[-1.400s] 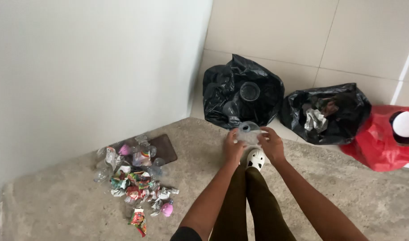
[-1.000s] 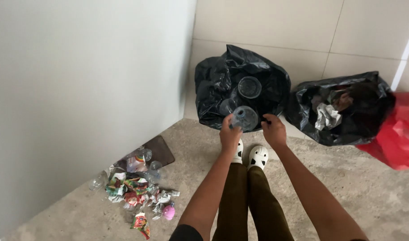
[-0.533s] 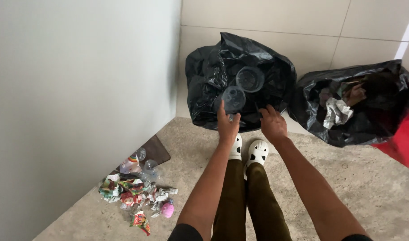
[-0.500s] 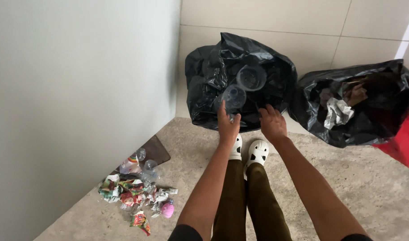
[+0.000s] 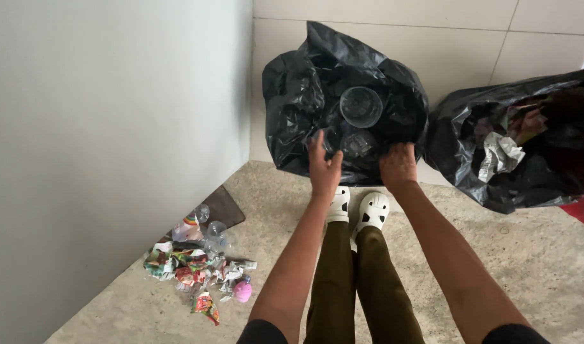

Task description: Picking up various items of trash from a concrete floor and placing them into garbage bags.

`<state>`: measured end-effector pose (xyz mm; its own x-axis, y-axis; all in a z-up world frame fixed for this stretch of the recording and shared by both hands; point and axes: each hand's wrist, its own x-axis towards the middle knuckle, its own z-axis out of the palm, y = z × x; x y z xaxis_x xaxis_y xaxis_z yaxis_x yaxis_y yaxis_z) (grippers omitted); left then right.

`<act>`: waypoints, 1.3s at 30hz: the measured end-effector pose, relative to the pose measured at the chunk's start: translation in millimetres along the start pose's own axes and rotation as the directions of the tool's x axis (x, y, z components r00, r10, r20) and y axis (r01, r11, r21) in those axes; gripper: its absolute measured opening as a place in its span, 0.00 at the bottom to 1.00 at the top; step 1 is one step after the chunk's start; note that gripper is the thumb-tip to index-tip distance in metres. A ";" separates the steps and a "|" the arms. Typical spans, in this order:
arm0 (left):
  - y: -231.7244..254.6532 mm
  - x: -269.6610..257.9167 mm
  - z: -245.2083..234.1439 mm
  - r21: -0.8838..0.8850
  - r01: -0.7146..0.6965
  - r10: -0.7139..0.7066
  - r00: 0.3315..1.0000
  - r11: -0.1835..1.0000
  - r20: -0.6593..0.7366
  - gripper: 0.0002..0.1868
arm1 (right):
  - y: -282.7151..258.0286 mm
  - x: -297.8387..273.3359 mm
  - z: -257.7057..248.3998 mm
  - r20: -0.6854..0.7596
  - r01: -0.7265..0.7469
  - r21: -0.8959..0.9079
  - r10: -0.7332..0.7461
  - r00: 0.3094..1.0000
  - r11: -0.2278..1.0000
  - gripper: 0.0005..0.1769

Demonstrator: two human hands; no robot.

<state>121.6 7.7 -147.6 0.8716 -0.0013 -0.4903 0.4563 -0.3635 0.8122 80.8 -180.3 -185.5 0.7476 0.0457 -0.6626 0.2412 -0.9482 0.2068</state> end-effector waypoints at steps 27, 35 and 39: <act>32.7 -86.8 -20.5 0.219 -0.059 0.038 0.994 0.974 0.101 0.34 | 23.6 -122.6 -90.2 -0.276 0.015 0.925 0.644 0.714 0.381 0.32; 41.3 -140.4 -32.9 0.183 -0.136 0.122 0.989 0.974 0.083 0.32 | 25.8 -153.1 -119.4 -0.358 0.098 0.903 0.603 0.713 0.419 0.32; 45.9 -165.6 -32.8 0.136 -0.182 0.177 0.983 0.974 0.049 0.31 | 24.2 -176.1 -122.1 -0.382 0.175 0.909 0.590 0.711 0.378 0.31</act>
<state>4.0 21.7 -18.8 0.9287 -0.1111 -0.3538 0.2614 -0.4806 0.8371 30.5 -172.9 24.1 0.9105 -0.4067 -0.0741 -0.3405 -0.6362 -0.6923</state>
